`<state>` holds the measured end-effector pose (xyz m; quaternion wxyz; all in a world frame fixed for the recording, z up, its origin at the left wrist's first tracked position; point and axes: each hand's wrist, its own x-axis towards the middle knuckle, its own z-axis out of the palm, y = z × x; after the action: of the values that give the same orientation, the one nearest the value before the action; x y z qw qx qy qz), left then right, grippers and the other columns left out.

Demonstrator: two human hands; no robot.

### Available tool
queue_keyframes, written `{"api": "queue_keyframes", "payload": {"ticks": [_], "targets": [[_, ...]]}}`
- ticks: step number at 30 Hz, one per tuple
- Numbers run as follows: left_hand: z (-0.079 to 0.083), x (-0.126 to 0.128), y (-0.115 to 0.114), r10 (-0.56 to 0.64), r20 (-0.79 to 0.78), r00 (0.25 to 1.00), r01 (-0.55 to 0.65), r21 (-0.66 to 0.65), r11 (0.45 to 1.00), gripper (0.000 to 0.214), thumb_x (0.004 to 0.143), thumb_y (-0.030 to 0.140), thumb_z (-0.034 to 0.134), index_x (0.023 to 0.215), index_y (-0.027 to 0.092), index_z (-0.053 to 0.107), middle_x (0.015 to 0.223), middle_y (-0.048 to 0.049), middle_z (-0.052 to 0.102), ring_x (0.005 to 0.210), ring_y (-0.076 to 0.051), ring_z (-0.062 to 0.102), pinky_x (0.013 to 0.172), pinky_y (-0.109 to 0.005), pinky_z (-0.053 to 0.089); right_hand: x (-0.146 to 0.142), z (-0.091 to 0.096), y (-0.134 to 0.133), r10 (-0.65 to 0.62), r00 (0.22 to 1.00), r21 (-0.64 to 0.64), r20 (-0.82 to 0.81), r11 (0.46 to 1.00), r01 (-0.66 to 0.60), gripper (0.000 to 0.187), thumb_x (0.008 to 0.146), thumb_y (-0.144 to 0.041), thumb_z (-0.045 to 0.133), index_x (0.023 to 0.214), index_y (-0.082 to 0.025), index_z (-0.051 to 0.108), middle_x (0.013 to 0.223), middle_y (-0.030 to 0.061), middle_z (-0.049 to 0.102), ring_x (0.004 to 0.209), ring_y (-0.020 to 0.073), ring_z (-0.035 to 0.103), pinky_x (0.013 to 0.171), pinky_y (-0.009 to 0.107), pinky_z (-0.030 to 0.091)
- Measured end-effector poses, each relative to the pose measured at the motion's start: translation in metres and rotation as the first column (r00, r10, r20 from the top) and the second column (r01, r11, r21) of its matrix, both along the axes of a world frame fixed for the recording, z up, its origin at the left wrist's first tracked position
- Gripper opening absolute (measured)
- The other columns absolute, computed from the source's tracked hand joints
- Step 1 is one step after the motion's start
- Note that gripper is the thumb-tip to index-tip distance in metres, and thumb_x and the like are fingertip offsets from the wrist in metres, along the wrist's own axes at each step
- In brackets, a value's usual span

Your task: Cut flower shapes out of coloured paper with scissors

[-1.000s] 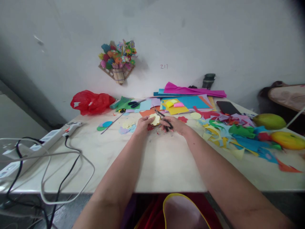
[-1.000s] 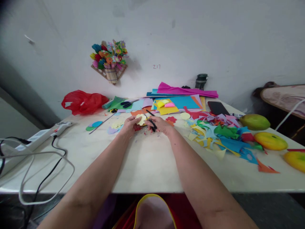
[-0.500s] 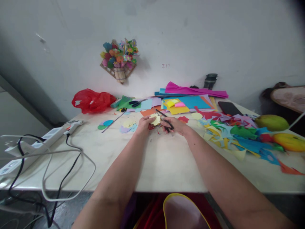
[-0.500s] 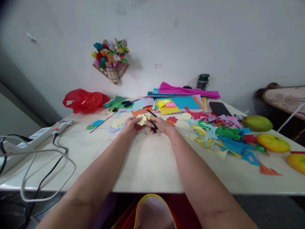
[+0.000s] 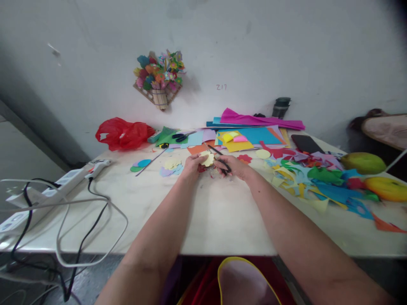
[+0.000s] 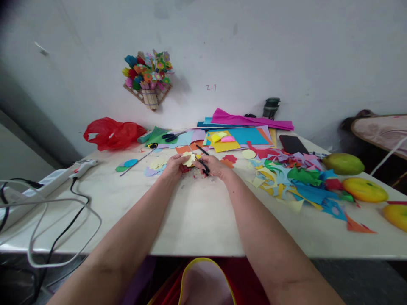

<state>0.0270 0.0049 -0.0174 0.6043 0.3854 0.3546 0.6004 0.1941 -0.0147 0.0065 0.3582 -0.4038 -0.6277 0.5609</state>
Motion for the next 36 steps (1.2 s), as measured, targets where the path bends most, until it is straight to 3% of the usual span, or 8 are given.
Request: {"api": "queue_keyframes", "payload": {"ticks": [8,12,19,23,28,36], "targets": [[-0.002,-0.001,0.002,0.001,0.016,1.0,-0.001,0.013,1.0,0.033,0.048,0.022,0.087,0.069,0.01,0.064,0.067,-0.0069,0.068,0.06,-0.016,0.064,0.062,-0.029,0.053,-0.002,0.001,0.0,-0.049,0.999,-0.012,0.007,0.999,0.049,0.026,0.072,-0.035,0.072,0.065,-0.019,0.053,0.046,-0.0044,0.051,0.038,0.0091,0.044,0.037,0.023,0.034],[-0.004,-0.003,0.003,-0.016,-0.036,0.999,0.018,0.042,0.999,0.032,0.049,0.024,0.087,0.067,0.011,0.063,0.066,-0.0067,0.067,0.06,-0.016,0.063,0.061,-0.029,0.052,0.0,-0.003,0.004,-0.136,0.991,0.029,-0.006,0.99,0.136,0.028,0.063,-0.033,0.079,0.073,-0.018,0.058,0.049,-0.0053,0.053,0.04,0.0085,0.045,0.039,0.022,0.034],[-0.006,-0.003,0.002,-0.118,-0.177,0.977,0.126,0.04,0.991,0.035,0.046,0.025,0.09,0.059,0.013,0.06,0.061,-0.005,0.066,0.053,-0.013,0.059,0.049,-0.024,0.045,0.008,-0.008,0.017,-0.249,0.946,0.123,-0.205,0.953,0.278,0.047,0.049,-0.034,0.086,0.086,-0.018,0.061,0.062,-0.0042,0.06,0.058,0.0137,0.058,0.055,0.026,0.044],[-0.004,-0.001,-0.001,-0.192,-0.279,0.941,0.215,0.055,0.975,0.033,0.048,0.026,0.089,0.057,0.013,0.06,0.055,-0.0032,0.062,0.045,-0.01,0.052,0.043,-0.023,0.04,0.007,-0.006,0.017,-0.225,0.946,0.136,-0.235,0.956,0.261,0.048,0.048,-0.034,0.085,0.087,-0.019,0.061,0.064,-0.0037,0.061,0.063,0.0151,0.061,0.061,0.028,0.047],[-0.003,0.001,-0.004,-0.263,-0.319,0.91,0.289,0.035,0.957,0.036,0.046,0.026,0.09,0.055,0.014,0.058,0.052,-0.0028,0.061,0.042,-0.011,0.053,0.04,-0.022,0.037,0.004,-0.004,0.013,-0.161,0.964,0.134,-0.212,0.972,0.191,0.045,0.046,-0.029,0.084,0.083,-0.02,0.059,0.058,-0.0061,0.057,0.054,0.0112,0.053,0.055,0.024,0.041],[-0.002,0.0,-0.004,-0.196,-0.221,0.956,0.213,0.057,0.975,0.033,0.048,0.029,0.089,0.056,0.013,0.061,0.058,-0.0059,0.065,0.049,-0.013,0.057,0.047,-0.025,0.044,0.004,-0.005,0.014,-0.219,0.951,0.115,-0.217,0.962,0.247,0.039,0.051,-0.029,0.08,0.082,-0.019,0.059,0.057,-0.0066,0.054,0.051,0.0101,0.05,0.053,0.024,0.04]]}}
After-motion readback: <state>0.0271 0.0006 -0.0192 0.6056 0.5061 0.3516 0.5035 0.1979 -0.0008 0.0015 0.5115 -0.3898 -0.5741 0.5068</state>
